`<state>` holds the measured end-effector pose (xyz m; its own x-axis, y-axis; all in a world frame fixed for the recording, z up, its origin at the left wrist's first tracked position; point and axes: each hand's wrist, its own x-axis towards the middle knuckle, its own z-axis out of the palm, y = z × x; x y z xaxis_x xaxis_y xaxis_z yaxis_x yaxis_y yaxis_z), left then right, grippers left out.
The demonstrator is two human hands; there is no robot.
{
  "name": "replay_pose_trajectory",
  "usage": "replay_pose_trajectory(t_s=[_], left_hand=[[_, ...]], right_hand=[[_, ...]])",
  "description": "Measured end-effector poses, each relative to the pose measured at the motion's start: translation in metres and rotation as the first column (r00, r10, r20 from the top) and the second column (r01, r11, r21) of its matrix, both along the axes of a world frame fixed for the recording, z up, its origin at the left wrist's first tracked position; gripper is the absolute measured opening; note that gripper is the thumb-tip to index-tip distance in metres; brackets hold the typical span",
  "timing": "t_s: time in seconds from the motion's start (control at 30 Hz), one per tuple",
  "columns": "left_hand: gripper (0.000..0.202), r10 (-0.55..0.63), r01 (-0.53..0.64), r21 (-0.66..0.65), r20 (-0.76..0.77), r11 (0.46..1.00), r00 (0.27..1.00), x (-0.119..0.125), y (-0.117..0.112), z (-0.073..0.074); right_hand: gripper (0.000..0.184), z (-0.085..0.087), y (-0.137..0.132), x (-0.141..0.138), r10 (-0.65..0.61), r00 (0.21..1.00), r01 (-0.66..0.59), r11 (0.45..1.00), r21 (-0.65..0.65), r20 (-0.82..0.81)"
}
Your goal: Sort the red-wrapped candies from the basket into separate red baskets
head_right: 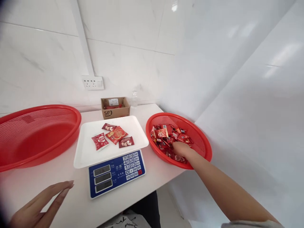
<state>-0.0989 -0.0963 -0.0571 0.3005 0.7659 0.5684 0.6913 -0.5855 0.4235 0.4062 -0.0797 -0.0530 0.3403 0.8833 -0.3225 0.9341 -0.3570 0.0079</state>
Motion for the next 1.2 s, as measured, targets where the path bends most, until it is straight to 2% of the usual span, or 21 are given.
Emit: replay_pose_trajectory(t_s=[0.1,0.2,0.27,0.37,0.5,0.57,0.63,0.7,0.77,0.9,0.97,1.0,1.03,1.1,1.2], left_hand=[[0.021,-0.076,0.075,-0.011,-0.049,0.997,0.996,0.004,-0.002,0.012],[0.021,-0.075,0.075,0.035,-0.021,0.997,0.997,0.008,-0.003,0.024],[0.02,-0.075,0.075,0.059,-0.011,0.995,0.997,0.009,-0.004,0.028],[0.02,-0.072,0.072,0.038,-0.009,0.997,0.997,0.007,-0.006,0.028],[0.019,-0.059,0.059,-0.008,-0.015,0.998,0.998,0.002,-0.01,0.022],[0.018,-0.058,0.058,-0.015,-0.021,0.998,0.998,0.002,-0.011,0.02],[0.017,-0.069,0.068,-0.008,-0.028,0.998,0.997,0.006,-0.01,0.021],[0.017,-0.089,0.089,0.004,-0.039,0.996,0.995,0.01,-0.009,0.022],[0.016,-0.105,0.107,0.023,-0.047,0.994,0.993,0.014,-0.009,0.024],[0.016,-0.1,0.102,0.033,-0.057,0.994,0.993,0.017,-0.011,0.024],[0.017,-0.085,0.086,0.016,-0.053,0.996,0.995,0.015,-0.013,0.023],[0.017,-0.077,0.078,0.007,-0.047,0.997,0.996,0.013,-0.015,0.023],[0.018,-0.069,0.069,-0.002,-0.04,0.998,0.997,0.01,-0.016,0.022],[0.019,-0.048,0.047,-0.017,-0.026,0.999,0.999,0.004,-0.018,0.02],[0.019,-0.003,0.002,-0.031,-0.02,1.0,1.0,-0.004,-0.02,0.017]], right_hand=[[0.006,0.002,0.001,0.0,0.009,1.0,-0.01,1.0,-0.01,-0.024],[0.011,0.009,-0.001,0.003,-0.006,0.999,0.007,1.0,0.03,-0.045],[0.013,0.015,-0.003,0.008,-0.032,0.998,0.036,0.996,0.077,-0.049],[0.017,0.027,-0.01,0.016,-0.132,0.989,0.142,0.97,0.197,-0.063],[0.013,0.049,-0.022,0.012,-0.267,0.963,0.259,0.887,0.382,-0.035],[0.013,0.062,-0.029,-0.006,-0.279,0.955,0.287,0.783,0.552,-0.102],[0.014,0.074,-0.033,-0.036,-0.196,0.948,0.317,0.668,0.674,-0.252],[0.016,0.082,-0.033,-0.073,-0.084,0.907,0.374,0.61,0.699,-0.413],[0.016,0.083,-0.027,-0.111,0.022,0.862,0.372,0.652,0.661,-0.506],[0.02,0.068,0.001,-0.173,0.33,0.692,0.204,0.764,0.612,-0.642],[0.023,0.059,0.016,-0.193,0.385,0.578,0.198,0.789,0.582,-0.719],[0.024,0.056,0.022,-0.2,0.404,0.563,0.189,0.786,0.588,-0.721],[0.025,0.054,0.026,-0.204,0.42,0.578,0.181,0.77,0.611,-0.7],[0.029,0.054,0.027,-0.206,0.435,0.669,0.155,0.712,0.685,-0.603],[0.033,0.057,0.014,-0.191,0.369,0.794,0.17,0.628,0.759,-0.483]])
